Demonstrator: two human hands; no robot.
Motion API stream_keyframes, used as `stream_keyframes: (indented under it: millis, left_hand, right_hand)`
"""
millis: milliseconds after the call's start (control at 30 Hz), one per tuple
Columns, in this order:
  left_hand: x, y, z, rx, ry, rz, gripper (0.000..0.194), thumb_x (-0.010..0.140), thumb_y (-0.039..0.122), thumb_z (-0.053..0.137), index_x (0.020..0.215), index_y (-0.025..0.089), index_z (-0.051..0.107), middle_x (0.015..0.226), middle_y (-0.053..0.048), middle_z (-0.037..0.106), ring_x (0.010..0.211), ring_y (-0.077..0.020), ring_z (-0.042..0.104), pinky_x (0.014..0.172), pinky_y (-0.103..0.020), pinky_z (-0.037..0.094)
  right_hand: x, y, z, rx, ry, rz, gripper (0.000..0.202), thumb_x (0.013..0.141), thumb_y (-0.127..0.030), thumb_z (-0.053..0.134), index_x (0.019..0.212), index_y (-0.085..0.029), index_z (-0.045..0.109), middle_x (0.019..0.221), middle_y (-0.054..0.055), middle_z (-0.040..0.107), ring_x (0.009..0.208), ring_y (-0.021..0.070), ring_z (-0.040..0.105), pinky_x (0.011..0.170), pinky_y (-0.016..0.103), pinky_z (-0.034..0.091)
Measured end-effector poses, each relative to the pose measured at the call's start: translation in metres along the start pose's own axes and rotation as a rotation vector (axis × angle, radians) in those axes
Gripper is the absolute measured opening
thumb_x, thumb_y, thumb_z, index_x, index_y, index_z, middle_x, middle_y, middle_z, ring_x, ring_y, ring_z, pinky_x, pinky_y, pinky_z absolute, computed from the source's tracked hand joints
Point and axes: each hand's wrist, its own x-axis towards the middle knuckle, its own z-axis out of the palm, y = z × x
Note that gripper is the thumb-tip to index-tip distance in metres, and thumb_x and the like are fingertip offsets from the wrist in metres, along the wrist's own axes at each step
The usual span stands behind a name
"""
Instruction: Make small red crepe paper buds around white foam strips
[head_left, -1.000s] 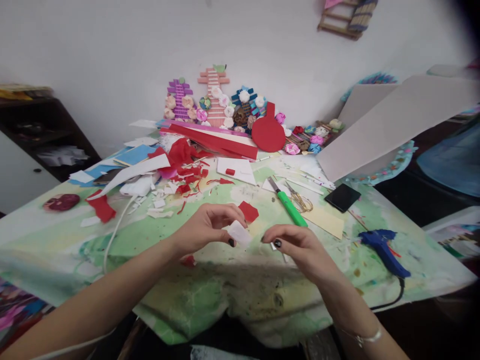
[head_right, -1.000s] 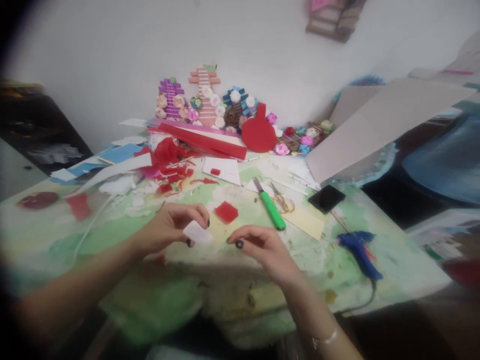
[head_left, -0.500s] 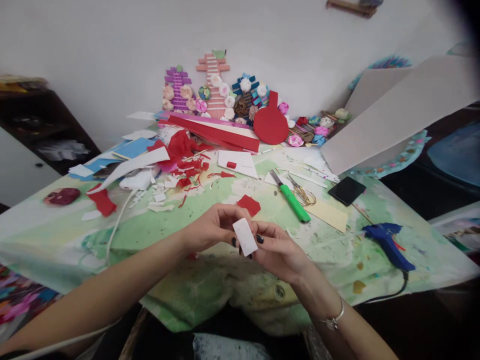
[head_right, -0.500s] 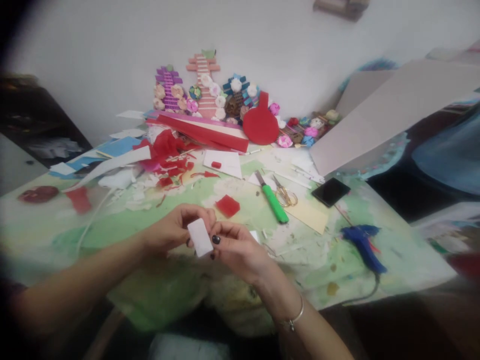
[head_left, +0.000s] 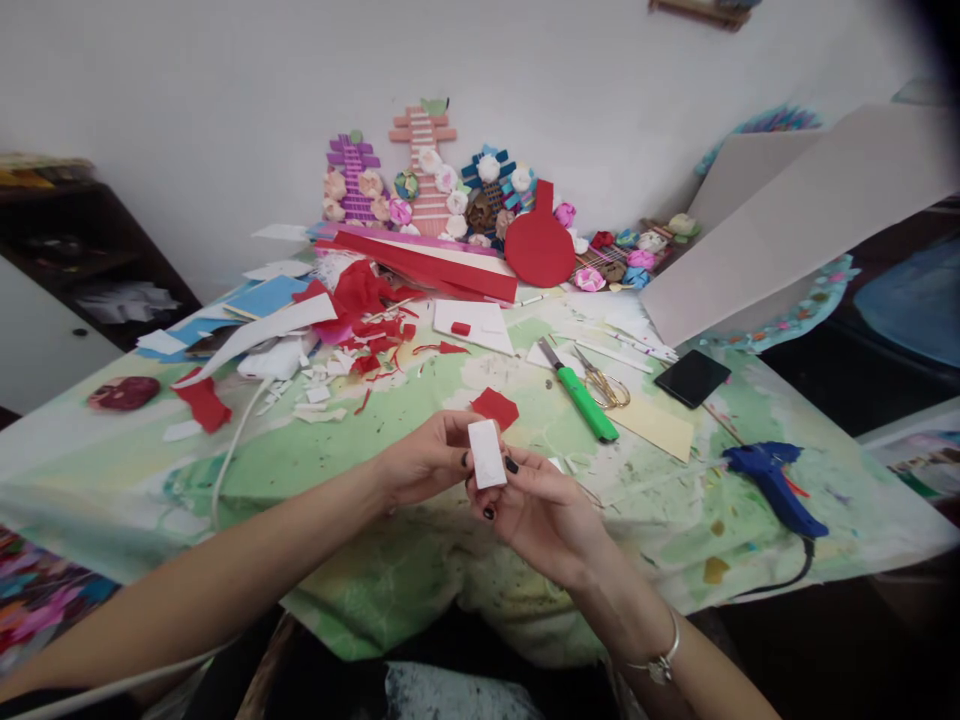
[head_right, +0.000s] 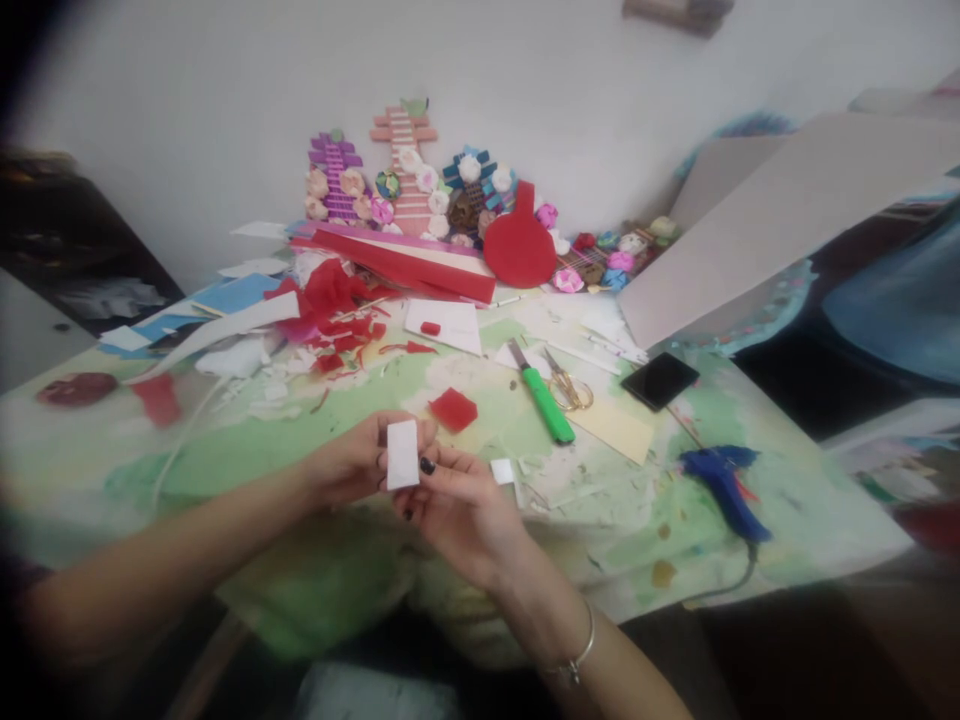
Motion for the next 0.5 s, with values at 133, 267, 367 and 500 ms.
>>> stream_keyframes:
  millis: [133,267,367,500]
  left_hand:
    - [0.001,0.002,-0.001,-0.006,-0.023,-0.039,0.03,0.067,0.031,0.081,0.082,0.009,0.067,0.065,-0.005,0.065,0.052,-0.0142,0.063,0.051,-0.023,0.054]
    - [0.001,0.003,0.0,-0.014,-0.015,-0.051,0.032,0.064,0.031,0.083,0.08,0.01,0.066,0.07,-0.005,0.065,0.051,-0.0134,0.063,0.05,-0.023,0.054]
    - [0.002,-0.001,0.0,-0.024,-0.022,-0.034,0.031,0.066,0.031,0.082,0.083,0.011,0.066,0.064,-0.003,0.064,0.05,-0.0138,0.062,0.05,-0.023,0.054]
    - [0.005,-0.005,0.002,-0.073,0.026,0.041,0.021,0.073,0.029,0.076,0.081,0.012,0.065,0.059,-0.002,0.063,0.044,-0.0111,0.056,0.046,-0.025,0.053]
  right_hand:
    - [-0.001,0.003,0.002,0.015,-0.003,-0.021,0.013,0.068,-0.022,0.074,0.076,-0.015,0.067,0.077,0.003,0.065,0.066,0.0113,0.055,0.064,0.022,0.044]
    - [-0.001,0.003,0.002,-0.004,-0.003,-0.031,0.015,0.067,-0.025,0.075,0.076,-0.016,0.067,0.078,0.004,0.066,0.065,0.0123,0.055,0.064,0.024,0.046]
    - [-0.002,0.004,0.001,-0.009,0.014,-0.044,0.017,0.068,-0.024,0.075,0.08,-0.016,0.068,0.081,0.005,0.067,0.067,0.0124,0.057,0.064,0.024,0.046]
    - [-0.002,0.013,-0.001,-0.083,0.064,-0.187,0.021,0.085,-0.034,0.061,0.078,-0.015,0.067,0.078,0.006,0.069,0.066,0.0127,0.058,0.063,0.025,0.045]
